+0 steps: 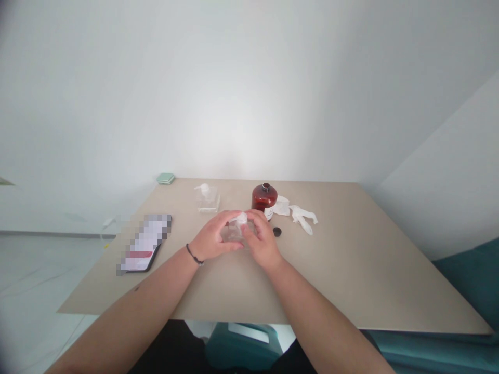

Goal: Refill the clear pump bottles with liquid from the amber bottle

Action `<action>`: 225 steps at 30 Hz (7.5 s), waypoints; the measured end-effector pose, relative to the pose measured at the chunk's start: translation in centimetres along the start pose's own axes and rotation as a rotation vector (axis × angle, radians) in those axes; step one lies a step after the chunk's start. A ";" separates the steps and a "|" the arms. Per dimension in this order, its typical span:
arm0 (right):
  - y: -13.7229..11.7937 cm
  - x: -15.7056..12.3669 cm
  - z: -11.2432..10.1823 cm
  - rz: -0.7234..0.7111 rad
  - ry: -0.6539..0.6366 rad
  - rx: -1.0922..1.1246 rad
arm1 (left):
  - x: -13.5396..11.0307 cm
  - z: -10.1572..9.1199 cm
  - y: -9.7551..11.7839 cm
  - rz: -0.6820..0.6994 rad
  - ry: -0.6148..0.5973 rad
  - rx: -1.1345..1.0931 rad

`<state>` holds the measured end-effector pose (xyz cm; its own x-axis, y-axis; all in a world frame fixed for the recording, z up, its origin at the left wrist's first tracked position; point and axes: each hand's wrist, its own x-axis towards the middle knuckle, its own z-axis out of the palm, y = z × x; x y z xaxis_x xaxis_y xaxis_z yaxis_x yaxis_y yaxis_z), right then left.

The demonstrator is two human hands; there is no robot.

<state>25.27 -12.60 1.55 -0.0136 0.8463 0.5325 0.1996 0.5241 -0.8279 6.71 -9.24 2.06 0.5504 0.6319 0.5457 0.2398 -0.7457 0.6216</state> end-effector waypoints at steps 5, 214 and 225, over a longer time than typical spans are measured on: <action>0.2 -0.1 0.1 0.053 0.002 0.061 | 0.0 0.0 0.0 0.017 0.002 -0.001; 4.6 4.0 -15.1 -0.365 -0.443 -1.162 | -0.6 0.5 -0.1 -0.318 -0.084 -0.144; 4.8 4.1 -14.3 -0.368 -0.421 -1.121 | -0.6 0.5 -0.3 -0.346 -0.099 -0.161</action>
<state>40.22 -7.99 2.23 -0.5157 0.7401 0.4316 0.8378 0.5411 0.0732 6.69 -9.53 1.25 0.5353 0.8107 0.2370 0.3005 -0.4450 0.8436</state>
